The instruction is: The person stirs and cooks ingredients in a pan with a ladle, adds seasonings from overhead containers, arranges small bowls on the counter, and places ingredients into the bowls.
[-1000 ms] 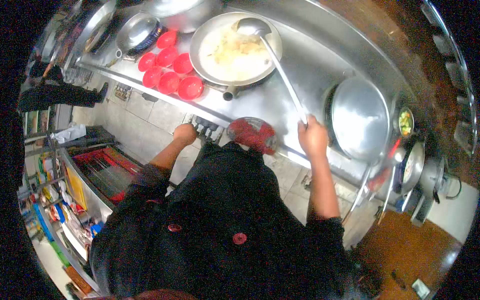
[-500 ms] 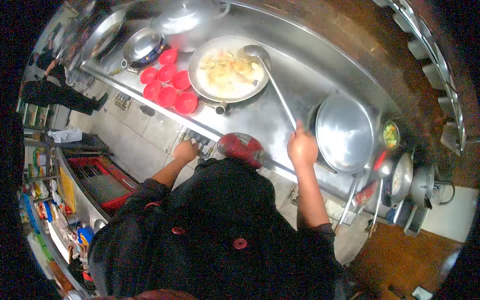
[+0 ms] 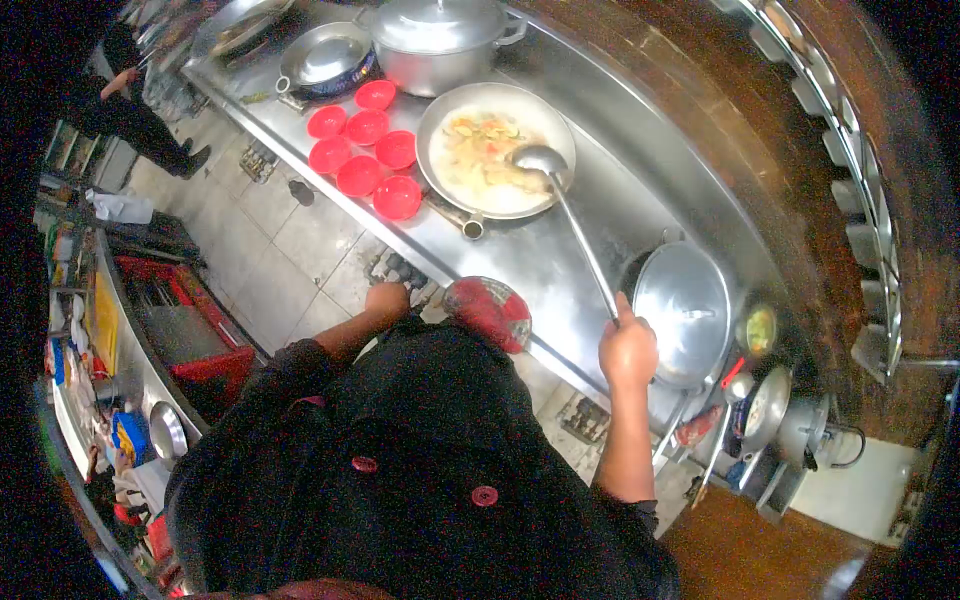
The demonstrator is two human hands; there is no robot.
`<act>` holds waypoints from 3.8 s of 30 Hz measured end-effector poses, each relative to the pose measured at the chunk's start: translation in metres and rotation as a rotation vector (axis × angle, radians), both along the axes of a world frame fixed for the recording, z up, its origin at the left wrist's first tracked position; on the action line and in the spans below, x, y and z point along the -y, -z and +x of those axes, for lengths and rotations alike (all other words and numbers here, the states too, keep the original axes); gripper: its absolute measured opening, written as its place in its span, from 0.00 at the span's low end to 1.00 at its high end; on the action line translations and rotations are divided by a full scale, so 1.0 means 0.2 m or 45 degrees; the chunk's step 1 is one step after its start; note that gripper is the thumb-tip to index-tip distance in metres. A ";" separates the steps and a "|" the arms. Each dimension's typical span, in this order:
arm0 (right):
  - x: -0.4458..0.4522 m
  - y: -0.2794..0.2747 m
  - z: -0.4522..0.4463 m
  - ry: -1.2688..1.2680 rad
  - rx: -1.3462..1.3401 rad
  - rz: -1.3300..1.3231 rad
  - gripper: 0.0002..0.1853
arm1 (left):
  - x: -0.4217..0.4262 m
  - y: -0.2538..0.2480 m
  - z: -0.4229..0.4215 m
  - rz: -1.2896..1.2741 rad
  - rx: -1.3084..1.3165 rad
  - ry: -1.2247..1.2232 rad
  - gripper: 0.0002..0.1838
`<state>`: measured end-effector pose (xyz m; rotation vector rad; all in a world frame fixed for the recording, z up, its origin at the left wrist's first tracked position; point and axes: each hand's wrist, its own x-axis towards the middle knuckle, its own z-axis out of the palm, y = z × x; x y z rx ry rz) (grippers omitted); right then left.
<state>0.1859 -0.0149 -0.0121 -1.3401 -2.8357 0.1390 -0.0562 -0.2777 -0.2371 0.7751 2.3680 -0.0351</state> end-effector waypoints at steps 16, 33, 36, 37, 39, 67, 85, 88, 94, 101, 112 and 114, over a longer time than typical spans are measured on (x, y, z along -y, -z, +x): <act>0.02 0.01 -0.12 0.019 -0.111 -0.139 0.22 | 0.08 0.56 -0.03 0.340 0.061 0.117 0.19; -0.08 0.09 0.05 -0.276 -0.070 0.478 0.20 | 0.99 0.76 0.16 0.281 0.624 -1.127 0.23; -0.11 0.14 0.03 -0.273 -0.088 0.560 0.20 | 0.97 0.63 0.16 0.092 0.490 -0.820 0.25; -0.12 0.15 0.00 -0.214 -0.068 0.568 0.21 | 0.96 0.59 0.15 0.002 0.418 -0.666 0.25; -0.16 0.23 -0.03 -0.229 -0.080 0.584 0.21 | 1.10 0.94 0.14 0.093 0.350 -0.452 0.25; 0.40 0.24 -0.77 0.212 -0.421 -0.288 0.21 | 1.29 0.56 -0.74 0.205 0.515 -0.605 0.21; 0.64 -0.02 -0.61 0.435 -0.180 -0.158 0.23 | 1.51 0.85 -0.97 -0.055 0.210 0.529 0.15; 0.65 -0.01 -0.56 0.432 -0.211 -0.087 0.23 | 1.60 1.18 -1.00 -0.125 0.217 0.526 0.17; 0.61 0.01 -0.62 0.582 -0.262 -0.243 0.21 | 1.45 0.87 -1.05 -0.050 0.394 0.184 0.20; 0.53 0.10 -0.72 0.344 -0.367 -0.170 0.22 | 1.31 0.83 -1.08 0.104 0.279 0.446 0.10; 0.35 0.25 -0.85 0.258 -0.171 -0.099 0.22 | 1.47 0.91 -0.96 -0.090 0.176 0.533 0.14; 0.36 0.18 -0.84 0.363 -0.293 -0.430 0.22 | 1.54 0.94 -0.95 -0.087 0.222 0.581 0.15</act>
